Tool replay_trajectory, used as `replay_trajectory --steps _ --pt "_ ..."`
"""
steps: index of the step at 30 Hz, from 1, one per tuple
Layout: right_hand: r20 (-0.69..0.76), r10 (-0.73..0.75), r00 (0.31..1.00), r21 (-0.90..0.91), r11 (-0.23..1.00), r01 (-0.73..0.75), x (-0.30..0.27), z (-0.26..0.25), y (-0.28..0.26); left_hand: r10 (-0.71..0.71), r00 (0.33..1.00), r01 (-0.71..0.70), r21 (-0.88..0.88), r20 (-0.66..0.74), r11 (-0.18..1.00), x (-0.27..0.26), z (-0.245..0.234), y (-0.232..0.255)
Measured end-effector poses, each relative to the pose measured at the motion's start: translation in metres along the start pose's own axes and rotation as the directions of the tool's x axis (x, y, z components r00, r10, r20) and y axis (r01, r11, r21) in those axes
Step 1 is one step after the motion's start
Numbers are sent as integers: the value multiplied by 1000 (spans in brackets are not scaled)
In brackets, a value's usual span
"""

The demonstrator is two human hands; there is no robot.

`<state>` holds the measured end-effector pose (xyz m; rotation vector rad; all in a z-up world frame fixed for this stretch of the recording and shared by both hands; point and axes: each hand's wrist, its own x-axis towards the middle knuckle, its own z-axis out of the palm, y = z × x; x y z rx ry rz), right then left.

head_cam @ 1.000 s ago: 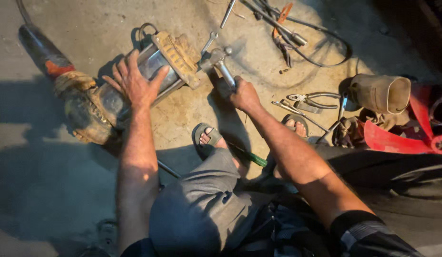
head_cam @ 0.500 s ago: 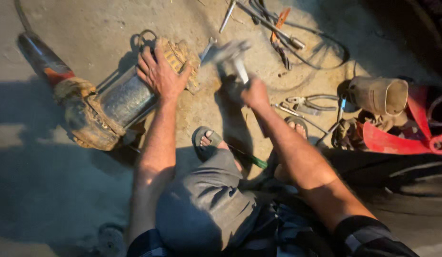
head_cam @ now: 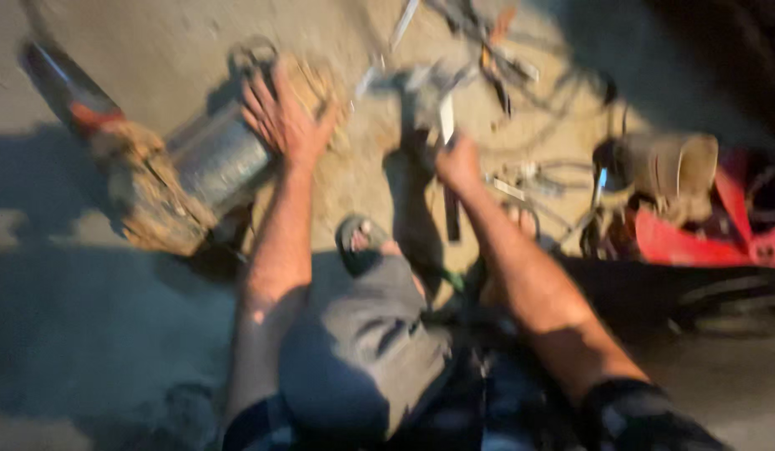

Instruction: The person sits on the floor and uses a wrench and hammer to loosen and remove bolts from a cylindrical motor housing. They repeatedly strike the housing and adjust the bolts with the wrench throughout the clip.

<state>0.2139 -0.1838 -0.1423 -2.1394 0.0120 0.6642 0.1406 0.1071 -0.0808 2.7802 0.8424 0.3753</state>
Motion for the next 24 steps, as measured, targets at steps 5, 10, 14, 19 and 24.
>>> replay_trajectory --steps 5,10,14,19,24 --pt "-311 -10 950 43 999 25 -7 24 -14 -40 998 41 -19 57 999 12 -1 6" --pt "303 -71 950 -229 963 145 -16 36 -5 -45 996 47 -24 75 999 -4 -10 9" --pt "4 97 995 -167 981 -95 19 -1 15 -42 998 44 -49 48 998 2 -7 6" --pt "-1 176 984 71 982 -176 16 12 9 -20 1000 21 -44 23 999 2 -1 4" --pt "310 -250 917 -336 874 352 12 15 -20 4 1000 -4 -21 -4 1000 -1 -9 6"
